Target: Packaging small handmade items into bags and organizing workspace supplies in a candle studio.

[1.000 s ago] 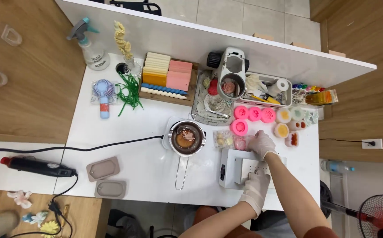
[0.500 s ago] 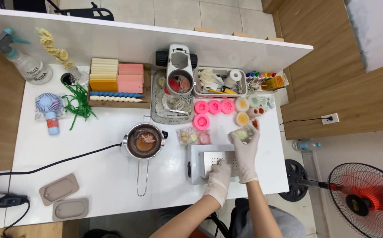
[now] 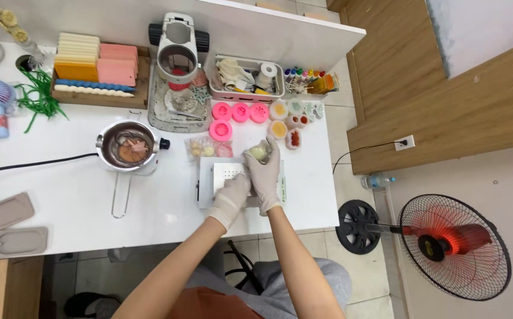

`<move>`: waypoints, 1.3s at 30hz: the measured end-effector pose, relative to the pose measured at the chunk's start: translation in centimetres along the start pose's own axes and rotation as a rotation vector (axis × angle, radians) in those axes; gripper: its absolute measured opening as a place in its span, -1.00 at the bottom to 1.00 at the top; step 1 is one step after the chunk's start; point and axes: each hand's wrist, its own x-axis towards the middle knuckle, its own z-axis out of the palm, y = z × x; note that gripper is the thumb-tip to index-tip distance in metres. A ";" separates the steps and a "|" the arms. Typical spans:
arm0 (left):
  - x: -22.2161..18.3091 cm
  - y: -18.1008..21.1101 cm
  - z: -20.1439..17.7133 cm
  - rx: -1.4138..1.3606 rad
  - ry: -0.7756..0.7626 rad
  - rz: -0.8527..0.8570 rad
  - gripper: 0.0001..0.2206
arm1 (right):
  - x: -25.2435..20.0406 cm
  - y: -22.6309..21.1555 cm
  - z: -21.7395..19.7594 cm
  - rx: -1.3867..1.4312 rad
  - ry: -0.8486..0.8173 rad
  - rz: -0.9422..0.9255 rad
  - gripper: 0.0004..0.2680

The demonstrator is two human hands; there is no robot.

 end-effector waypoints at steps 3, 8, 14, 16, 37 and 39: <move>0.0 -1.5 -2.9 -0.089 -0.065 0.093 -0.90 | 0.7 -1.1 -0.4 0.039 -0.054 0.066 -0.38; 0.1 -2.7 -2.7 -0.322 -0.156 0.148 -0.86 | -0.5 -1.8 0.5 -0.195 0.019 -0.067 -0.42; 0.0 -5.0 -2.9 -0.661 -0.240 0.190 -0.85 | -1.0 -1.7 2.1 -0.258 0.217 -0.049 -0.47; -0.2 -6.0 -4.4 -0.713 -0.212 0.245 -0.83 | -0.5 -1.3 1.7 -0.263 0.198 -0.022 -0.49; 0.5 -6.5 -4.2 -0.818 -0.270 0.385 -0.72 | 1.6 -3.0 0.5 -0.103 0.028 0.291 -0.58; 0.7 -6.4 -4.2 -0.820 -0.261 0.363 -0.70 | 1.8 -2.4 0.3 -0.102 0.023 0.288 -0.58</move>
